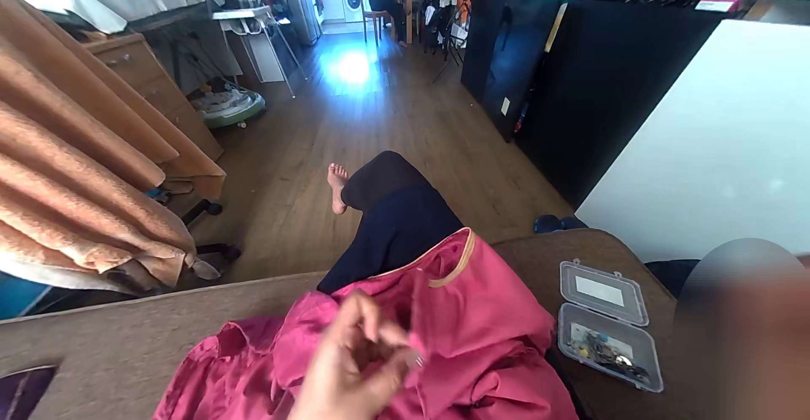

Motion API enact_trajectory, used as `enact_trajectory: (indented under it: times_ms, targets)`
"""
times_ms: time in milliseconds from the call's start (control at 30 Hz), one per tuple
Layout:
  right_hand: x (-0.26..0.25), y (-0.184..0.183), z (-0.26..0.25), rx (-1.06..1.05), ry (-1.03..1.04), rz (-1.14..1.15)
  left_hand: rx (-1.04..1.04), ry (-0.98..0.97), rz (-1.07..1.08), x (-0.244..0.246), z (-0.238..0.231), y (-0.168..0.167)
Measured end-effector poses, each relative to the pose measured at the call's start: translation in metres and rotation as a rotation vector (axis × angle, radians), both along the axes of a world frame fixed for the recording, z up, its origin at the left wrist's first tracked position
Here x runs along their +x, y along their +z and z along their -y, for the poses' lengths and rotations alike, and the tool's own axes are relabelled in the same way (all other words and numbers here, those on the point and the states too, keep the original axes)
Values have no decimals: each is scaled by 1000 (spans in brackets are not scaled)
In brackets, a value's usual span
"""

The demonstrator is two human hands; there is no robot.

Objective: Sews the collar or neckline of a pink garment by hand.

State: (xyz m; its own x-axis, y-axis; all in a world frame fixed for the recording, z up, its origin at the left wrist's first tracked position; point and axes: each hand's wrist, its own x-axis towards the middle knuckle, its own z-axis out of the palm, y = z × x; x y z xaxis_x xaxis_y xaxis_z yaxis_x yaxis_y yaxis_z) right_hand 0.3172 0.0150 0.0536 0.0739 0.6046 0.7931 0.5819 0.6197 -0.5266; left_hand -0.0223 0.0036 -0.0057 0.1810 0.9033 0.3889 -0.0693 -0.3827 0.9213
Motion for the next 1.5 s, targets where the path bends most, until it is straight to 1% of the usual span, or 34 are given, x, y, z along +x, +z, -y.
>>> enact_trajectory:
  times_ms: [33,100,133,167,200,333,400,500,600,767,967,1200,1300,1500]
  targets:
    - [-24,-5,0,-69,184,83,4,-124,-51,4,1,4]
    - [-74,-13,0,-213,603,193,43,-272,-132,11,3,16]
    - [-90,-19,-2,-252,743,231,63,-296,-144,12,5,19]
    - [-101,-25,-4,-269,820,259,76,-292,-149,12,6,21]
    - [-106,-29,-7,-264,830,254,82,-260,-148,11,7,20]
    - [-105,-35,-14,-223,692,98,102,-118,-262,8,6,9]
    - [-105,-36,-13,-241,672,39,98,-25,-244,13,8,4]
    - [-111,-38,-10,-214,575,46,120,79,-182,17,10,8]
    - [-116,-34,0,-131,450,90,130,125,-174,15,9,12]
    - [-118,-38,10,-77,390,190,79,118,-122,14,9,11]
    - [-120,-42,9,-79,370,175,45,92,-79,12,8,12]
    - [-121,-40,11,-91,363,197,56,95,-68,12,6,9]
    - [-122,-40,11,-98,384,162,57,97,-71,13,6,9]
    - [-120,-40,6,-229,512,8,57,15,-64,11,5,9]
